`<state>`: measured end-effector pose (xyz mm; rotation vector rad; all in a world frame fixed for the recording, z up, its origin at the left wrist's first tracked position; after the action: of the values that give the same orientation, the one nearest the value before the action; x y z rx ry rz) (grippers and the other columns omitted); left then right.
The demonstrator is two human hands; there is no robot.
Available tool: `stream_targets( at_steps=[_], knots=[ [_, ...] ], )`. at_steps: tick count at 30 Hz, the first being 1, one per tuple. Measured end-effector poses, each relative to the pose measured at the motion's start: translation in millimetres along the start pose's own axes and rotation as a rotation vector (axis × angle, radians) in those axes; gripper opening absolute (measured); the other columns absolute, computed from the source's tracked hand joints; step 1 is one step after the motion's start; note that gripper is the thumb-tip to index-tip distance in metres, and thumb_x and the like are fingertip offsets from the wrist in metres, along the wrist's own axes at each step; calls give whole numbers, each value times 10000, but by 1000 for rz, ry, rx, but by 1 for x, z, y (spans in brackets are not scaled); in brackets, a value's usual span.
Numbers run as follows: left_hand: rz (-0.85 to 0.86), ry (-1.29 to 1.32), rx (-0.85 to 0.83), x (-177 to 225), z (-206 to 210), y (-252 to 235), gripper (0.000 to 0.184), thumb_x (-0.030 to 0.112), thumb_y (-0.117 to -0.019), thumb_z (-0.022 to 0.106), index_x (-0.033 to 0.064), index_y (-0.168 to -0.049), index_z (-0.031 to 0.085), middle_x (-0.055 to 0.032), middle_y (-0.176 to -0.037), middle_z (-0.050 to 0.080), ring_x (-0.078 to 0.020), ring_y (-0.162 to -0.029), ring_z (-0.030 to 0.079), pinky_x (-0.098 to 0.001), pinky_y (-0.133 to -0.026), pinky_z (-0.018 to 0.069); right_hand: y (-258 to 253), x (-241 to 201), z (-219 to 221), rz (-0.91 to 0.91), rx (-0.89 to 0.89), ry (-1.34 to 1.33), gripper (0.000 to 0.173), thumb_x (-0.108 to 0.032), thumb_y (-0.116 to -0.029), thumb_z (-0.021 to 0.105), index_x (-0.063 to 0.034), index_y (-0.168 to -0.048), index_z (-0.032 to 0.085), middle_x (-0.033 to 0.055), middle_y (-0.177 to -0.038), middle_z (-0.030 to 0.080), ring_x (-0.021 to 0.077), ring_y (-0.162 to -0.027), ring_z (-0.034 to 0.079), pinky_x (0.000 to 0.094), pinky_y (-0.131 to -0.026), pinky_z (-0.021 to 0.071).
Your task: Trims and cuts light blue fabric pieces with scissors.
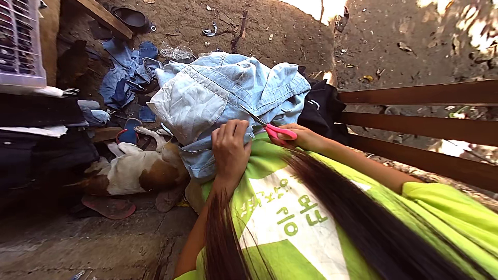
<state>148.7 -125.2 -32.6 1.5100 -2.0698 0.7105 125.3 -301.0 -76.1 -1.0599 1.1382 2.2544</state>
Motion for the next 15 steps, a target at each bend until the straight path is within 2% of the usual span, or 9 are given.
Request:
stream_targets(
  at_steps=[3,5,11,15],
  knots=[
    [57,52,-12,3,1,1,308,-13,-773,713,-12,-1081,711,-179,-971,662,-337,-883,670,-429,-718,550,0,-2,2,27,3,50,341,-270,-1015,381,-179,-750,575,-135,-605,521,-70,-531,458,109,-492,353],
    [61,75,-13,3,1,3,343,-30,-760,688,-21,-1102,701,-187,-989,654,-342,-909,661,-422,-734,545,-1,-3,3,29,13,85,342,-271,-1012,379,-174,-745,571,-130,-597,514,-69,-526,456,110,-489,351],
    [91,99,47,3,-2,7,270,-7,-796,647,-29,-1061,696,-191,-991,667,-328,-915,668,-397,-767,546,-5,-8,6,33,22,122,306,-213,-992,377,-164,-748,556,-126,-597,501,-69,-520,443,109,-488,350],
    [86,110,58,2,-1,8,254,-11,-806,636,-27,-1054,693,-185,-995,667,-321,-928,667,-392,-782,545,-1,-8,0,7,39,134,302,-188,-977,414,-160,-733,590,-131,-591,508,-68,-522,452,113,-490,353]
  ],
)
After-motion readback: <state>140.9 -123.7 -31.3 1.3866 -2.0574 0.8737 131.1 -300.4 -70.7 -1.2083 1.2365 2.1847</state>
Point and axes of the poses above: each hand's wrist, its own y-axis away from the middle knuckle, its own z-axis out of the palm, x = y × z, the point moved 6 cm from there along -y, towards the middle knuckle
